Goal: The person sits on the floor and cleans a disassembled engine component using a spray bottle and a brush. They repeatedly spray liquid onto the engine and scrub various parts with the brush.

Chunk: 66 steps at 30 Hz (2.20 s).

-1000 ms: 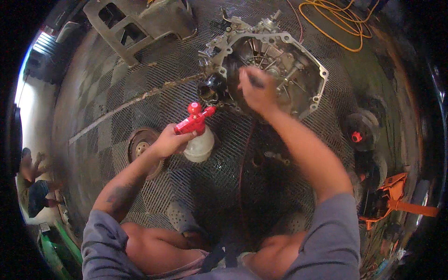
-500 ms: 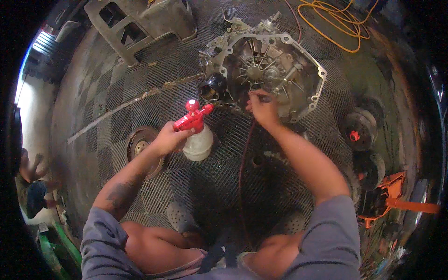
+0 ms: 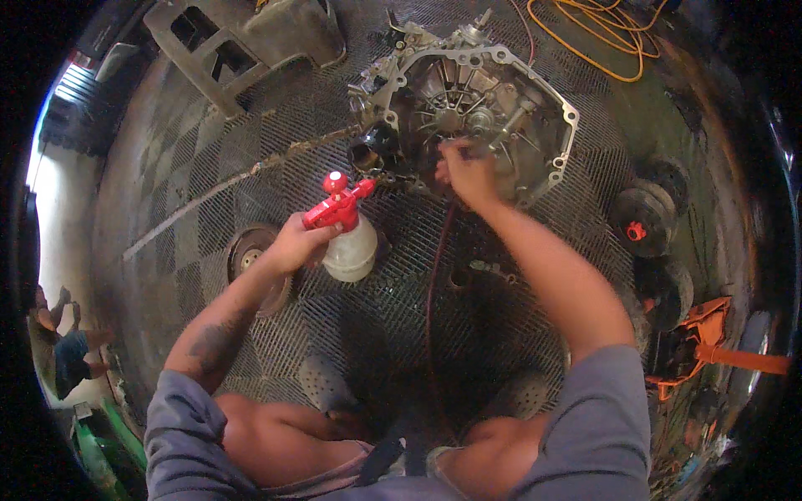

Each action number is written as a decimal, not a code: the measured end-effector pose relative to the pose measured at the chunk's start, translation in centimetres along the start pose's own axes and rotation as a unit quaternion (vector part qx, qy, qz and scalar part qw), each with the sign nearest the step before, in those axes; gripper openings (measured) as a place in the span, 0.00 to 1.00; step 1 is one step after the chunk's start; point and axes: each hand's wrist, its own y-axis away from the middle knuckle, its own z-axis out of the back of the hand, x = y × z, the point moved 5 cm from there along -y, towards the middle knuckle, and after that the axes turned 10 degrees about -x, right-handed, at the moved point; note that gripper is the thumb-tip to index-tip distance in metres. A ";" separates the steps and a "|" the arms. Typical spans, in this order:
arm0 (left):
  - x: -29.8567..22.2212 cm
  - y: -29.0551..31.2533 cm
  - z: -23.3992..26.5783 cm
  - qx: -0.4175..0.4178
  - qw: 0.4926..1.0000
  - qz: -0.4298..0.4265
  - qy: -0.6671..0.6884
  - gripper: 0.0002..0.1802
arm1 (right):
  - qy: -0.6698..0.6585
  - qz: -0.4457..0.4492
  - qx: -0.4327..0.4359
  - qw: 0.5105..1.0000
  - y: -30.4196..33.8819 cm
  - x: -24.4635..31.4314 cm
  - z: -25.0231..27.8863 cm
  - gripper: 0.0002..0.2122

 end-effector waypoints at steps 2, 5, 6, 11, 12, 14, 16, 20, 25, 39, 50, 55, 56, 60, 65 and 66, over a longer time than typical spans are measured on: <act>0.3 0.1 -0.2 0.000 1.000 0.007 -0.003 0.14 | 0.000 0.053 0.004 0.999 -2.2 2.3 -0.2 0.14; -0.1 0.1 -0.3 -0.002 1.000 -0.008 -0.013 0.15 | -0.124 0.100 -0.014 0.987 -3.0 4.1 -0.5 0.14; -0.2 0.1 -0.2 -0.004 1.000 -0.010 -0.016 0.16 | -0.060 0.051 -0.021 0.997 -2.6 3.4 -0.6 0.14; -0.5 0.3 -0.2 0.002 1.000 -0.019 0.001 0.17 | 0.046 -0.114 -0.010 0.992 0.9 -0.2 0.3 0.13; -0.5 0.2 -0.2 -0.001 1.000 -0.021 -0.001 0.17 | 0.040 -0.051 -0.005 0.998 0.7 0.3 0.4 0.12; -0.1 0.1 -0.5 -0.004 1.000 -0.011 0.003 0.17 | 0.069 -0.005 -0.021 0.997 -1.7 1.5 0.4 0.11; 0.0 0.0 -0.4 -0.008 1.000 -0.004 -0.001 0.17 | -0.061 0.024 -0.010 0.998 -3.3 2.3 -0.4 0.11; -0.4 0.0 -0.2 0.003 1.000 -0.014 0.002 0.17 | -0.090 0.011 -0.011 0.996 -1.3 1.3 -1.2 0.10; -0.3 0.0 -0.3 -0.011 1.000 -0.015 0.000 0.17 | 0.082 -0.031 0.009 0.996 -1.0 0.8 -0.4 0.15; -0.4 0.0 -0.5 -0.002 1.000 -0.003 -0.007 0.15 | -0.132 -0.060 -0.013 0.989 -4.3 2.6 0.1 0.14; -1.0 0.1 -0.5 0.005 1.000 -0.013 -0.013 0.17 | 0.045 0.079 0.028 0.995 -2.2 0.4 -0.1 0.14; -1.1 0.0 -0.4 0.010 1.000 -0.004 0.003 0.17 | 0.158 0.348 0.047 0.923 -1.8 4.6 -1.7 0.11; -1.2 0.0 -0.4 0.010 1.000 -0.014 0.007 0.17 | 0.243 0.388 0.044 0.888 -1.6 5.0 -2.1 0.11; -1.0 0.1 -0.1 -0.007 1.000 -0.008 -0.004 0.16 | 0.266 0.456 0.098 0.843 -1.4 6.5 -1.8 0.10; -0.7 0.2 0.3 0.002 0.999 -0.019 0.026 0.16 | 0.270 0.422 -0.048 0.864 -2.4 7.9 0.0 0.08; -0.6 0.2 0.3 -0.003 1.000 -0.018 0.023 0.16 | 0.254 0.444 -0.084 0.855 -1.6 8.1 0.0 0.08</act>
